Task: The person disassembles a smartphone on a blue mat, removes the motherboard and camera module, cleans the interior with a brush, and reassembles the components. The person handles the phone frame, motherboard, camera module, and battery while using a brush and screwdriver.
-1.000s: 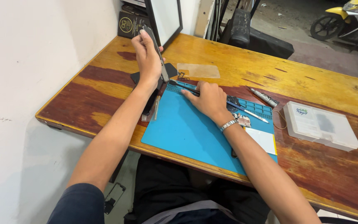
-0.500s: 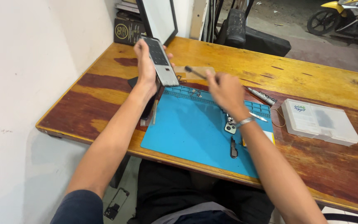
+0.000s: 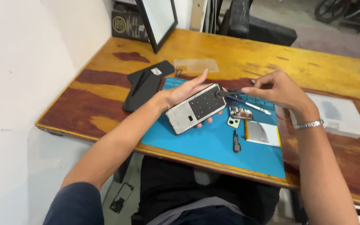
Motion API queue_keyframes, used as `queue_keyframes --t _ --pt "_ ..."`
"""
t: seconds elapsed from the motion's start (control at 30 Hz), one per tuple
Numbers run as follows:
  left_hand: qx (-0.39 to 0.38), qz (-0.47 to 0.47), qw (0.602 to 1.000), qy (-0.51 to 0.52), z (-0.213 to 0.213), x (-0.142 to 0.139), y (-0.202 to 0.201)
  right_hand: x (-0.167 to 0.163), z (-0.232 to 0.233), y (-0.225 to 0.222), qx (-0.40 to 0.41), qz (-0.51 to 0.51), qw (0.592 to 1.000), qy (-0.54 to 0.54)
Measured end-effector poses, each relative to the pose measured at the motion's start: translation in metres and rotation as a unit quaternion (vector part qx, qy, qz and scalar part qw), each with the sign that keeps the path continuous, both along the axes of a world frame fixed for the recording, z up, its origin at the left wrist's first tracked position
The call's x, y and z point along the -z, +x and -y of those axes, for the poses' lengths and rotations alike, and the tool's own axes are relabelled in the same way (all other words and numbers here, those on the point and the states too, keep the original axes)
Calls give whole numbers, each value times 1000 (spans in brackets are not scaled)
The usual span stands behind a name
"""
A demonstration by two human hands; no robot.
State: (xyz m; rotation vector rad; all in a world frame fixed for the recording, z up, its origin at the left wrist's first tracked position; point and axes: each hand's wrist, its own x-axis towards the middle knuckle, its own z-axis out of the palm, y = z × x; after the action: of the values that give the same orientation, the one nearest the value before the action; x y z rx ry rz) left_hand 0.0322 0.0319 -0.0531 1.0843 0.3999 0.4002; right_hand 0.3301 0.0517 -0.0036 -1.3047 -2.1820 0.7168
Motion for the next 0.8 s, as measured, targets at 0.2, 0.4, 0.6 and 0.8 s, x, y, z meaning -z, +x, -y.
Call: queue_keyframes --t 0.2,0.4,0.6,0.8 --pt "-10 -88 996 31 -3 12 -2 13 26 -50 -95 70 993 2" --pt "7 -34 999 13 -4 13 -4 9 48 -77 -81 121 980 135" --pt "-25 -67 997 35 0 7 3 -13 42 -57 -23 133 988 70" --pt "-29 -98 993 52 3 7 0 14 52 -84 -145 140 969 144"
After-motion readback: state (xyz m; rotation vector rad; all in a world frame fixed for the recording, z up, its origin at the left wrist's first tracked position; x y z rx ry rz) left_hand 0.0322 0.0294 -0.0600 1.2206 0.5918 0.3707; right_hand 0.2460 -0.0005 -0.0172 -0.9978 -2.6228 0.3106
